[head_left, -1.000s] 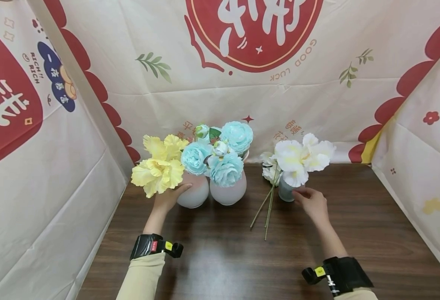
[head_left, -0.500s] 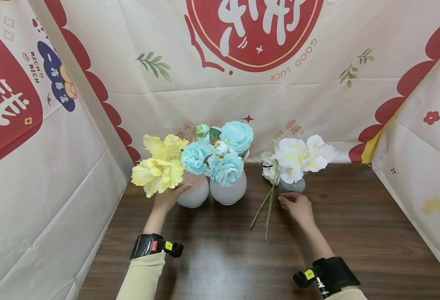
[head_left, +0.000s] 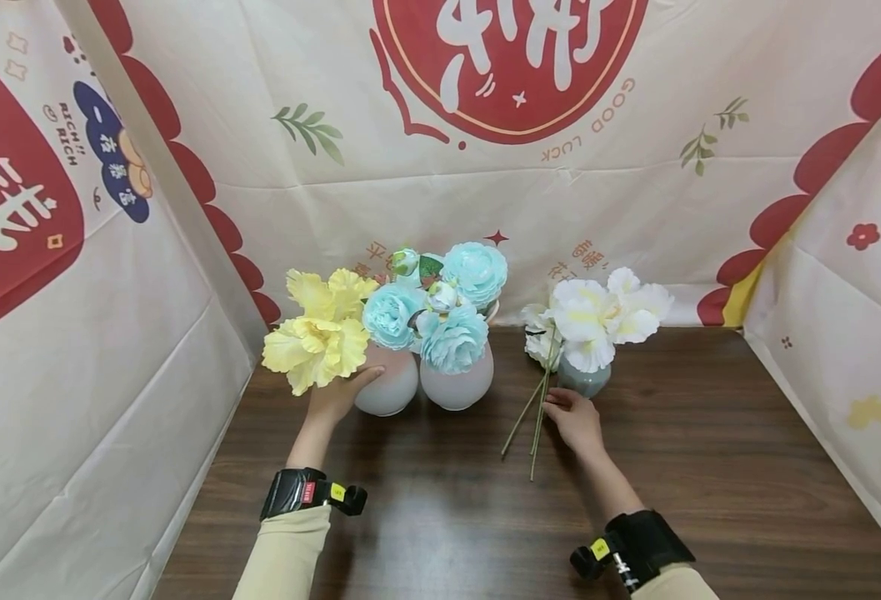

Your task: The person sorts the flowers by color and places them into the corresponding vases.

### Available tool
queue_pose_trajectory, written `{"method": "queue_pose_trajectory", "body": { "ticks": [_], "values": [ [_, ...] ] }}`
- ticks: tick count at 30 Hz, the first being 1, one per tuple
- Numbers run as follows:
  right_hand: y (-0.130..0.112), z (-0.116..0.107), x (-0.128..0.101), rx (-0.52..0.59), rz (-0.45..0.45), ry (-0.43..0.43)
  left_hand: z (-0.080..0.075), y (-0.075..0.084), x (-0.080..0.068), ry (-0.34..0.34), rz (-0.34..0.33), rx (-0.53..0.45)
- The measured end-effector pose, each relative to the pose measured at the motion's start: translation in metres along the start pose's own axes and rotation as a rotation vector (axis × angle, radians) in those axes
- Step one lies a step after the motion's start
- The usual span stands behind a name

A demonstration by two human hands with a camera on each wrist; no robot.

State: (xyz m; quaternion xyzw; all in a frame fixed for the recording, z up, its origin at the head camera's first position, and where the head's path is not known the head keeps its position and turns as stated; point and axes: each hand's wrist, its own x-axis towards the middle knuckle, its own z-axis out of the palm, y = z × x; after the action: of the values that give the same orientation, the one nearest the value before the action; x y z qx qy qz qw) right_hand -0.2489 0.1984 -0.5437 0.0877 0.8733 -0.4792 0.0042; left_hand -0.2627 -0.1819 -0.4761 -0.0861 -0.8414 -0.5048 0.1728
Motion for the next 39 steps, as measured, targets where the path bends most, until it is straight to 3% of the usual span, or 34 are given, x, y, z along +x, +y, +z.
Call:
{"method": "queue_pose_trajectory", "body": {
  "ticks": [6, 14, 21, 25, 33, 39],
  "values": [
    [0.002, 0.013, 0.004, -0.010, 0.015, 0.037, -0.001, 0.000, 0.000, 0.001, 0.005, -0.002],
    [0.001, 0.022, 0.011, -0.141, 0.012, 0.090, -0.002, 0.002, -0.001, -0.005, -0.049, 0.009],
    [0.002, 0.023, 0.011, -0.178, 0.028, 0.109, -0.001, 0.001, -0.001, -0.019, -0.055, 0.006],
    [0.003, 0.023, 0.011, -0.136, 0.044, 0.112, 0.000, 0.000, -0.001, -0.003, -0.034, 0.016],
    [0.003, 0.018, 0.008, 0.113, 0.085, 0.073, 0.000, 0.001, -0.002, -0.010, -0.037, 0.013],
    [0.001, 0.015, 0.005, 0.141, 0.075, 0.068, 0.000, 0.002, -0.001, -0.010, -0.059, 0.008]
  ]
}}
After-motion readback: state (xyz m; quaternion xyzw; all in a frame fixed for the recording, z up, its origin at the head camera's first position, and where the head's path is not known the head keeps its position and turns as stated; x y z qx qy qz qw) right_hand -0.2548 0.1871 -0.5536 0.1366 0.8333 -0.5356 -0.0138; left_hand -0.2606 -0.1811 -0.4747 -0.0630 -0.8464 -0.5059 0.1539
